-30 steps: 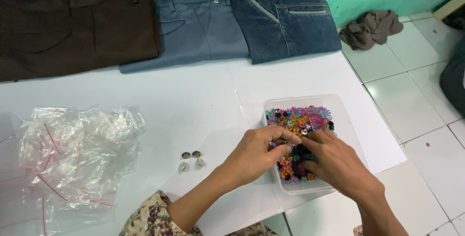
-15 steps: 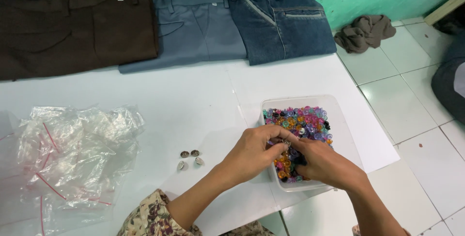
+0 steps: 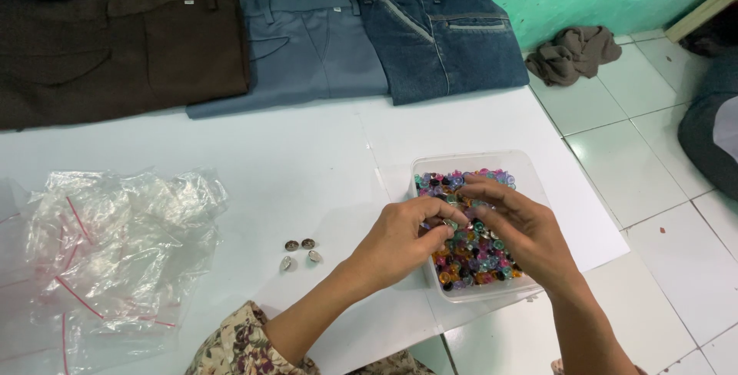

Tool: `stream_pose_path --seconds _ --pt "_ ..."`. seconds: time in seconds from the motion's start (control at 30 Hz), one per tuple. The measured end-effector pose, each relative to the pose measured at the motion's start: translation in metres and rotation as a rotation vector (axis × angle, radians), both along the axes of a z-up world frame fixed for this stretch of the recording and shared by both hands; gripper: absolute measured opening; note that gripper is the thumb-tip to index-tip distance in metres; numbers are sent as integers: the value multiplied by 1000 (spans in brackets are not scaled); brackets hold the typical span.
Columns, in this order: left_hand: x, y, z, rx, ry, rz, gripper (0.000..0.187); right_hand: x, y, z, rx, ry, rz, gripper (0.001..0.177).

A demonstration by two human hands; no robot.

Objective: Sorting colorful buttons and metal studs from containers and placing them into small plastic bags

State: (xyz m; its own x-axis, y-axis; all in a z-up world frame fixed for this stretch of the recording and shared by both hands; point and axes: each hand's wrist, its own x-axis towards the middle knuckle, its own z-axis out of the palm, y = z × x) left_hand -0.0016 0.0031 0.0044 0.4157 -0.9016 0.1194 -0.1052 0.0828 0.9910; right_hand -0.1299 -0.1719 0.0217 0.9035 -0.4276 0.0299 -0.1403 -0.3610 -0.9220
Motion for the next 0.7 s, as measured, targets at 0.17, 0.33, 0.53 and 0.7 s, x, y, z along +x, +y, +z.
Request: stream_pose_path --seconds 0.17,0.33,0.53,0.7 --pt "1 -3 -4 -14 -4 6 23 -8 -14 -25 -333 -72 -164 17" --pt "4 -1 -4 -17 -20 13 23 -11 -20 -39 -732 130 -181 10" --pt "16 6 3 -27 -21 123 25 -4 -3 -17 -679 220 -119 15" --pt "19 12 9 -38 -28 162 24 6 11 -10 -705 138 39 22"
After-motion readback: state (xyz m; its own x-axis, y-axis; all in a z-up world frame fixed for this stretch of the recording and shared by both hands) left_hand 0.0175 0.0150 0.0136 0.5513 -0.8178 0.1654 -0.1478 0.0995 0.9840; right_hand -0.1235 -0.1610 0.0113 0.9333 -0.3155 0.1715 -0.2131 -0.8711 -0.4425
